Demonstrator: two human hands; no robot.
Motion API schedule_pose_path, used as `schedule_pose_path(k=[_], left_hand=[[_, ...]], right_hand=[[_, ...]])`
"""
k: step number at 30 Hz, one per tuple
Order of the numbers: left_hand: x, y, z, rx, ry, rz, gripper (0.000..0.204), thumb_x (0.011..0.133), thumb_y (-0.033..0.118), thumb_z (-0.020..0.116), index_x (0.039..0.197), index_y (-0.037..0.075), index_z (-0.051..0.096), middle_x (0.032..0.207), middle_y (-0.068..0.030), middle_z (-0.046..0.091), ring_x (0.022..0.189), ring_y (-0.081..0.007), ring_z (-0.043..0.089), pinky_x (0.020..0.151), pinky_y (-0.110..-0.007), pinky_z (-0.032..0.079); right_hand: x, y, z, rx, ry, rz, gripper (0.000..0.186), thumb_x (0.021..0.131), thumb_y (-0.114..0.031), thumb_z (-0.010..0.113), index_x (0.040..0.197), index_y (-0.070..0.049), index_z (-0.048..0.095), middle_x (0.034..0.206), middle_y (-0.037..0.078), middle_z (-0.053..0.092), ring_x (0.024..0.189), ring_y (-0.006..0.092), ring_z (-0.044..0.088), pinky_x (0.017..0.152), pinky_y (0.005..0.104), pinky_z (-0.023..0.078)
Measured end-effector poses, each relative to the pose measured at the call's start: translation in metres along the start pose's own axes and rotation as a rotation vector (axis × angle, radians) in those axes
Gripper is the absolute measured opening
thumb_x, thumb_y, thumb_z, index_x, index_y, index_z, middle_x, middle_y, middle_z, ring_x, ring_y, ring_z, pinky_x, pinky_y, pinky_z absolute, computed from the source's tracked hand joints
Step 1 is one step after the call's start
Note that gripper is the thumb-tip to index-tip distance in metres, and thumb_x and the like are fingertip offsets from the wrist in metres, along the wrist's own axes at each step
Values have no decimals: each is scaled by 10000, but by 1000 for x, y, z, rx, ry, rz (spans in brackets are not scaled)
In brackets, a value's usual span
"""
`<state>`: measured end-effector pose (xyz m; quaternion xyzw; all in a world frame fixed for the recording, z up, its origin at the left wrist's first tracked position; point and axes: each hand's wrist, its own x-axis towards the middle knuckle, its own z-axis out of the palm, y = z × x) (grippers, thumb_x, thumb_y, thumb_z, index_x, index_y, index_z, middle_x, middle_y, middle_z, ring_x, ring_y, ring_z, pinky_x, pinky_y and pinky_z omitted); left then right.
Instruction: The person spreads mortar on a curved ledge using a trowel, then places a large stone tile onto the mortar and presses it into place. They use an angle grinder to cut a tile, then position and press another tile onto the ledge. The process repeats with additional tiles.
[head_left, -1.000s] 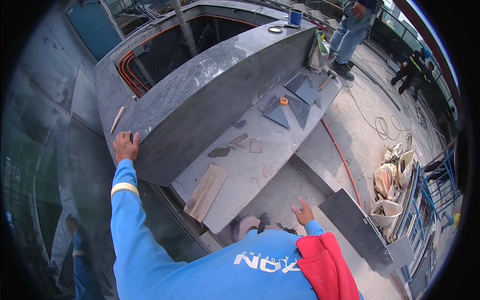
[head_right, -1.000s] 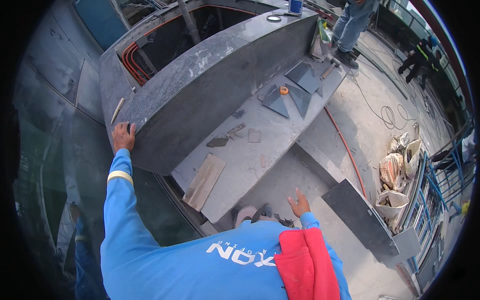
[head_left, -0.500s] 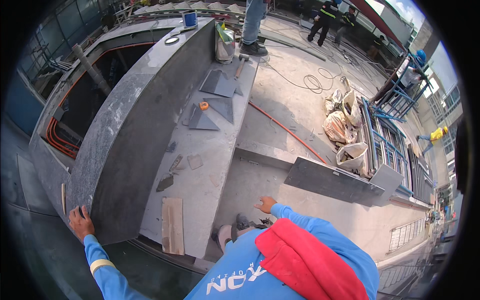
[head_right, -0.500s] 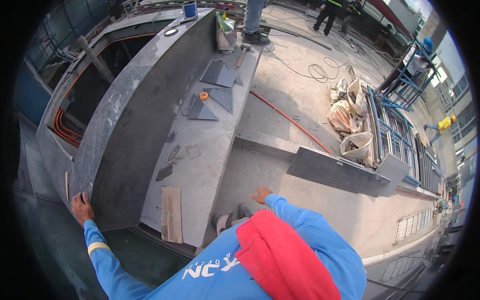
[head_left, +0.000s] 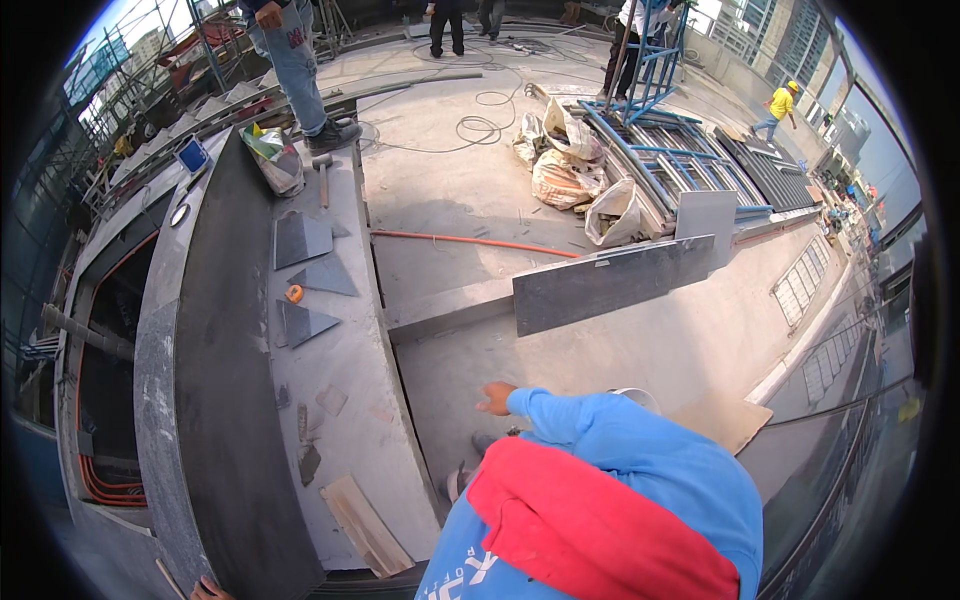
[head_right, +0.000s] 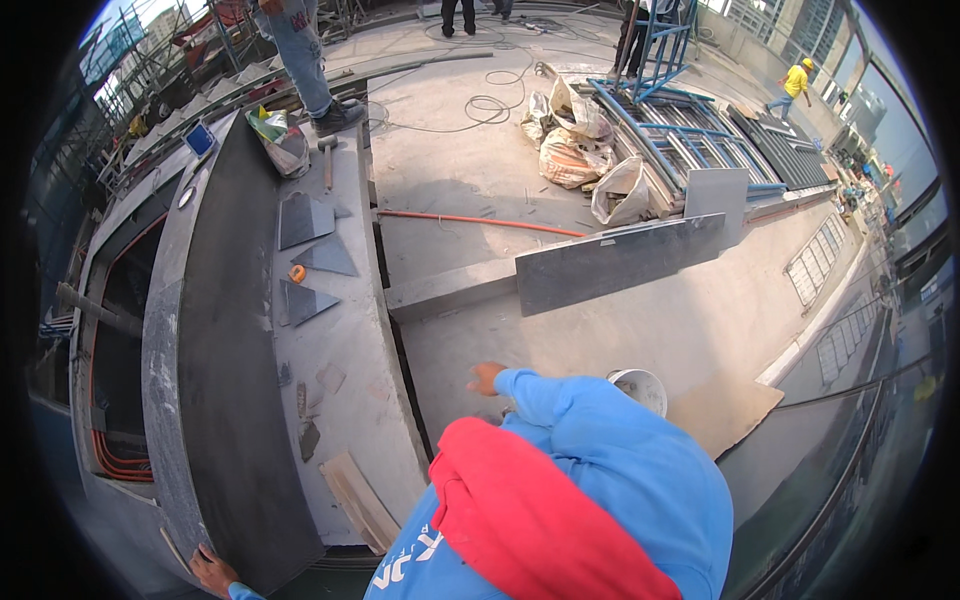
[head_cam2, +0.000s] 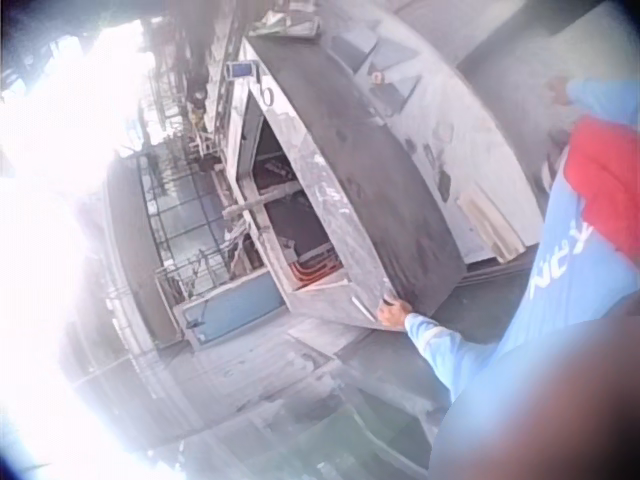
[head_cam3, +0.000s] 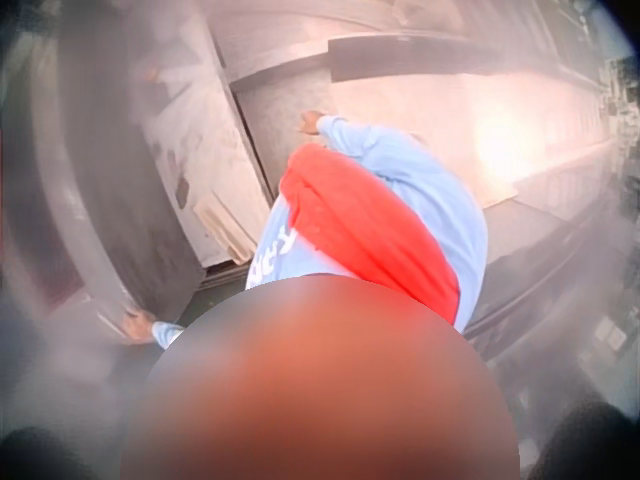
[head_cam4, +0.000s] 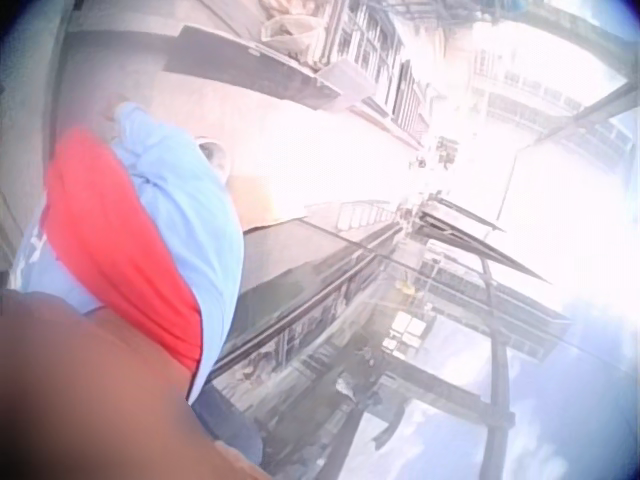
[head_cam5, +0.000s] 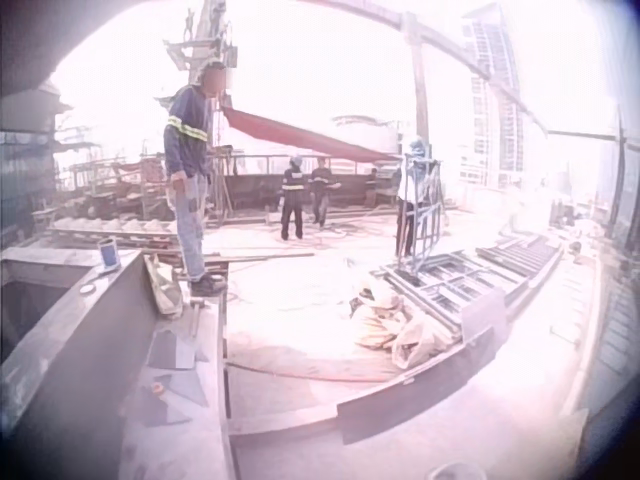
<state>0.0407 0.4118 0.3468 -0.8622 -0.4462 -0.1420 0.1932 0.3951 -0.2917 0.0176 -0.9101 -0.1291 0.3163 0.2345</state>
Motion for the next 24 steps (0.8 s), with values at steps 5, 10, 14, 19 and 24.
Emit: schedule_pose_path(k=[5,10,14,19,24], left_hand=[[-7,20,-30,49,15,5,533,1035,514,458,1118,83,760,1156,-167,720,1117,-368,648,994,-500,481],[-8,20,-30,83,28,-4,535,1028,522,465,1134,91,764,1173,-166,715,1119,-360,649,996,-489,484],[-10,18,-30,46,31,6,540,1028,520,460,1146,91,765,1183,-165,715,1125,-354,649,1004,-481,482],[-10,23,-38,53,-19,-28,548,1029,525,453,1159,89,759,1209,-164,708,1144,-343,646,1012,-475,483],[-10,23,-41,83,-45,-33,559,1031,528,443,1187,87,748,1210,-161,707,1162,-342,641,1023,-470,480]], right_hand=[[-5,-2,2,-5,-39,29,729,952,-563,602,1471,-57,527,1423,241,577,1337,415,528,1125,475,420],[-14,-6,-4,-8,-20,22,729,951,-558,606,1478,-63,519,1420,239,580,1335,411,532,1123,477,423],[-20,-9,-11,-4,-25,46,724,947,-556,614,1470,-62,531,1408,236,591,1321,415,544,1116,482,430],[-21,-12,-14,4,-13,30,716,941,-546,628,1456,-56,545,1384,237,610,1306,418,557,1109,483,436],[-16,-11,-10,5,2,-4,721,937,-546,637,1449,-47,550,1389,241,605,1306,414,557,1108,481,436]])
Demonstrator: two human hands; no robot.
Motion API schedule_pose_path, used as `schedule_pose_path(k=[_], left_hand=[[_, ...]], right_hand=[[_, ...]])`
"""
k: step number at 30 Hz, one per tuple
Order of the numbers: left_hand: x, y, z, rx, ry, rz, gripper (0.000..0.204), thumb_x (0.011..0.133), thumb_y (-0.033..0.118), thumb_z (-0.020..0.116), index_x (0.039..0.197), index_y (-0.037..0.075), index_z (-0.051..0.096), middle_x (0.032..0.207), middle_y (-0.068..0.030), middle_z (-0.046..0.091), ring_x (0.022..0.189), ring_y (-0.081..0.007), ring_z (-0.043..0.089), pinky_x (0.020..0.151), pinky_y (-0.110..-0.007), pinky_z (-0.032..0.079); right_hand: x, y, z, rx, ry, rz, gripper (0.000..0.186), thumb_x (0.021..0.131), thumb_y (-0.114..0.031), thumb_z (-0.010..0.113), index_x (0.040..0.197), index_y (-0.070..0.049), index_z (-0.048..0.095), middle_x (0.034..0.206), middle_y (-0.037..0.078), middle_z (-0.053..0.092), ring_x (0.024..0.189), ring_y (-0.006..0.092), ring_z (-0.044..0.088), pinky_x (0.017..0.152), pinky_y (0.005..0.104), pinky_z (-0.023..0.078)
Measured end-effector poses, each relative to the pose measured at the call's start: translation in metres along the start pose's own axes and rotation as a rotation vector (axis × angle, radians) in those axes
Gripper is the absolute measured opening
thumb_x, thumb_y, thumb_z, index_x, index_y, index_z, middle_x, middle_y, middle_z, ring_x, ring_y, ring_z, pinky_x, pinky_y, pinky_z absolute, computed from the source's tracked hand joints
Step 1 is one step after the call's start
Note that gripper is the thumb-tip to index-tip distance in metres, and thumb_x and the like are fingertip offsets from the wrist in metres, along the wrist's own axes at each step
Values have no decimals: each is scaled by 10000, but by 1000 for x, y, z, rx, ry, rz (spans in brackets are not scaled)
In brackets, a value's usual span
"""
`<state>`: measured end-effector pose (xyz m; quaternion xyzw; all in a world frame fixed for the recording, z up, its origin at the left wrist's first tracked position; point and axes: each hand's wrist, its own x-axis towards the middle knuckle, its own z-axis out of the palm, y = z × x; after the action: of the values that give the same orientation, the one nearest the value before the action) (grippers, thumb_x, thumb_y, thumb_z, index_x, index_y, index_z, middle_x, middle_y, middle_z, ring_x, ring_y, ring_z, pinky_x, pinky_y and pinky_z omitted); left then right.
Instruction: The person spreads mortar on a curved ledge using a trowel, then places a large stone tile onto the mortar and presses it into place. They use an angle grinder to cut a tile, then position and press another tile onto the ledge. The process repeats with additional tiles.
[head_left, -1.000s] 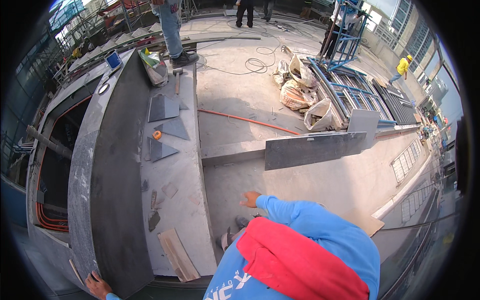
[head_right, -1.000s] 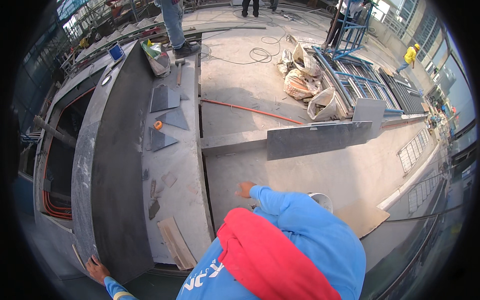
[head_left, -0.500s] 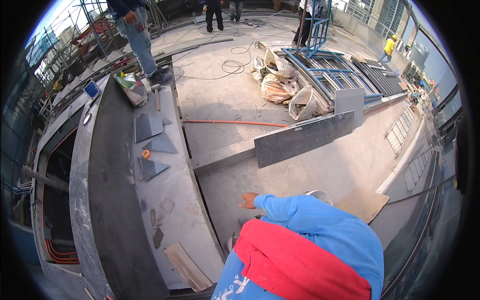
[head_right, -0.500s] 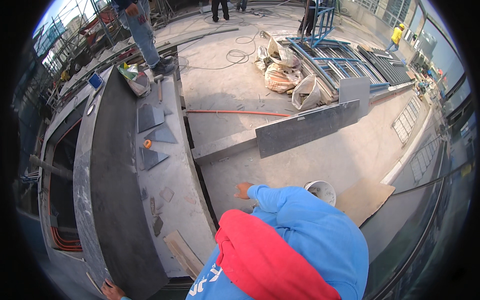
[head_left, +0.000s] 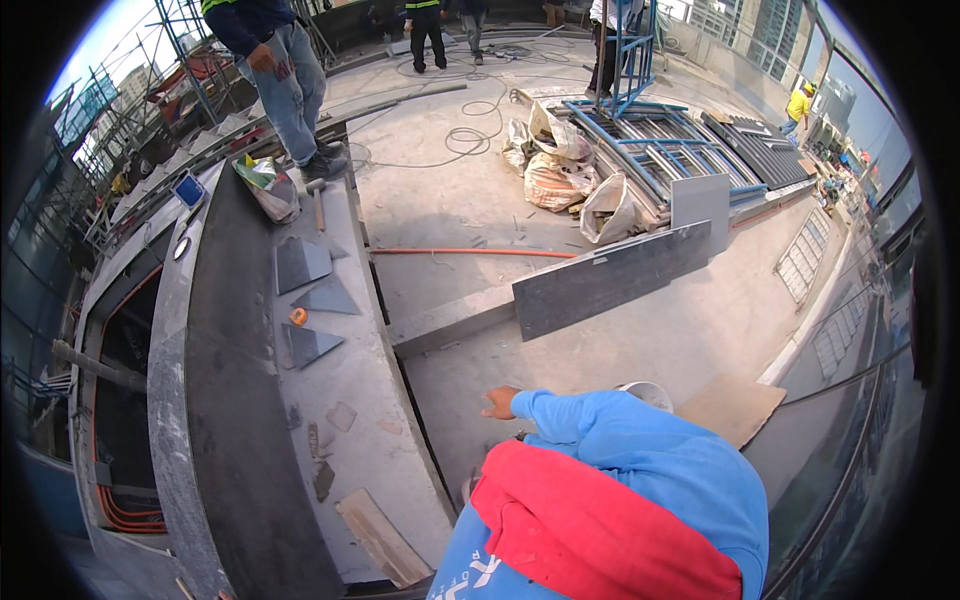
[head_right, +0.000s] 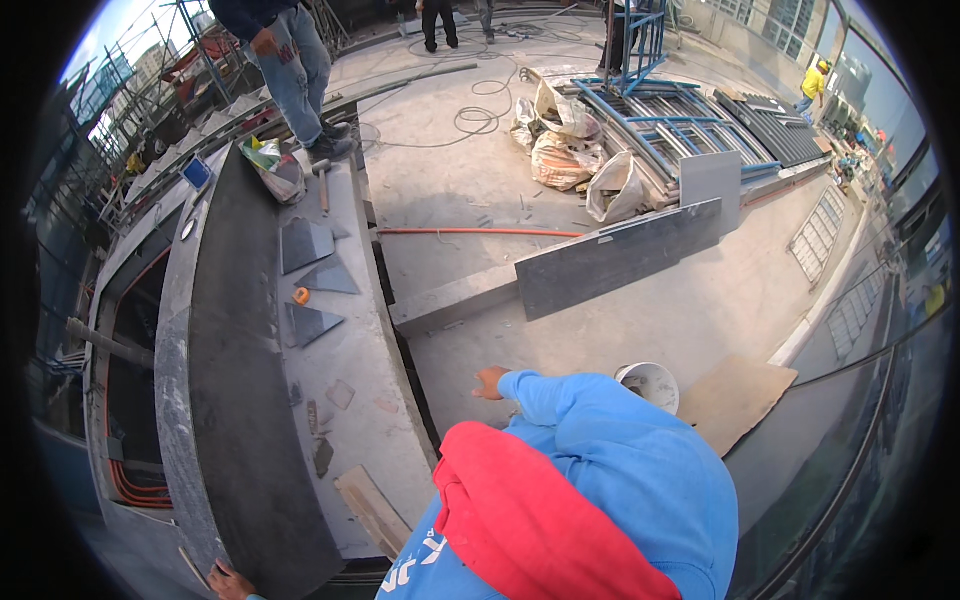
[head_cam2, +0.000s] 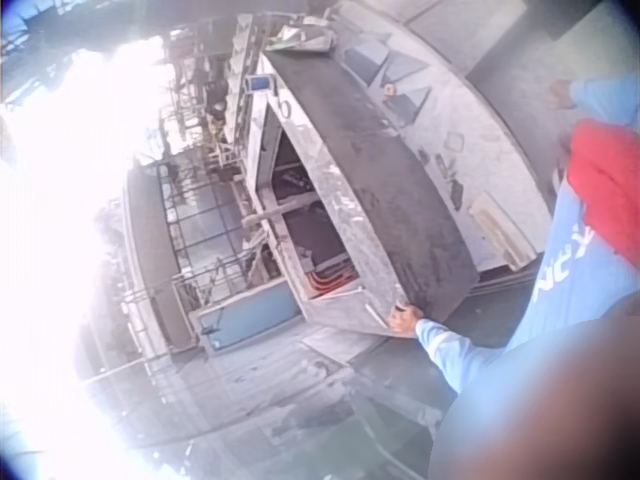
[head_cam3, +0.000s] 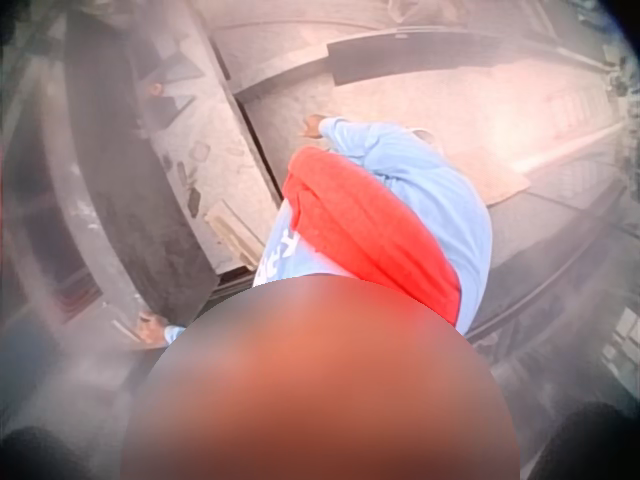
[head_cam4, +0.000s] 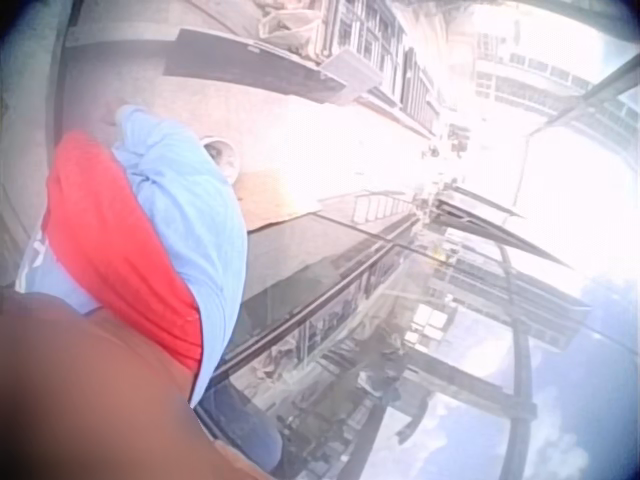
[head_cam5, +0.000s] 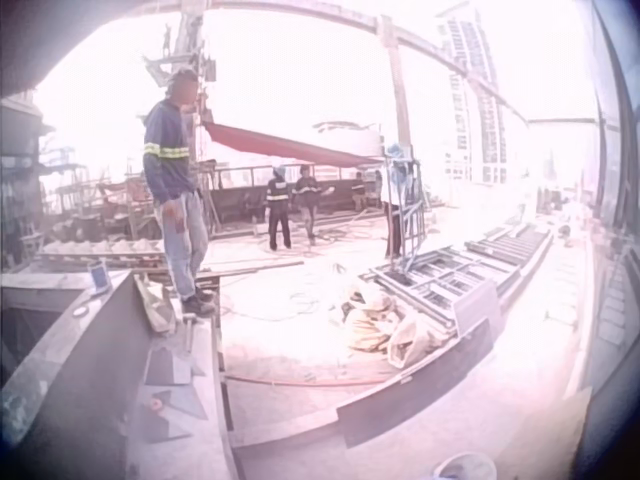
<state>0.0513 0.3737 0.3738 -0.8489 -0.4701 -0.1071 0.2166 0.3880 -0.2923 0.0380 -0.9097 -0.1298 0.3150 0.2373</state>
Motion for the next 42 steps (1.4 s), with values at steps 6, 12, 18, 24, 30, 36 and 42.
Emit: schedule_pose_path(k=[6,12,18,24,30,36,42], left_hand=[[4,-8,15,65,-55,-32,556,1032,521,442,1203,85,742,1221,-161,700,1170,-342,637,1034,-469,475],[5,-9,16,-3,-22,-21,549,1031,520,445,1205,92,742,1256,-151,689,1180,-343,633,1053,-465,465],[0,-3,6,-49,22,2,531,1026,509,467,1184,87,749,1244,-152,696,1179,-341,632,1051,-474,466],[2,-5,12,-98,62,18,520,1022,502,483,1155,83,760,1198,-155,719,1166,-343,635,1047,-481,464],[2,-7,18,-62,48,-11,521,1026,504,471,1155,92,762,1207,-140,720,1172,-334,631,1044,-473,463],[5,-16,26,-19,-68,-32,540,1022,542,458,1206,124,746,1262,-153,695,1233,-316,599,1086,-465,427],[7,-26,51,-165,66,34,505,1054,461,476,1231,27,666,1215,-169,611,1183,-367,564,988,-509,438]], right_hand=[[3,-1,1,-1,-6,0,717,939,-546,635,1448,-48,551,1401,240,597,1319,411,549,1121,476,427],[0,-9,-4,-2,-26,26,718,944,-550,625,1464,-62,541,1422,234,584,1328,410,543,1131,476,420],[2,-15,-6,-14,-49,31,728,947,-559,616,1478,-69,527,1427,230,582,1334,413,538,1136,482,417],[3,-18,-6,-30,-72,32,735,946,-570,608,1475,-66,528,1422,234,583,1327,418,542,1127,490,422],[0,-25,-11,0,-63,46,705,944,-520,642,1452,-40,546,1443,227,570,1356,389,529,1144,470,412],[-1,-24,-11,-4,-66,47,702,945,-510,641,1439,-20,551,1447,237,563,1362,387,524,1147,471,408],[13,-5,0,-21,25,-48,696,905,-487,691,1374,18,596,1174,243,712,1101,400,683,974,444,533]])
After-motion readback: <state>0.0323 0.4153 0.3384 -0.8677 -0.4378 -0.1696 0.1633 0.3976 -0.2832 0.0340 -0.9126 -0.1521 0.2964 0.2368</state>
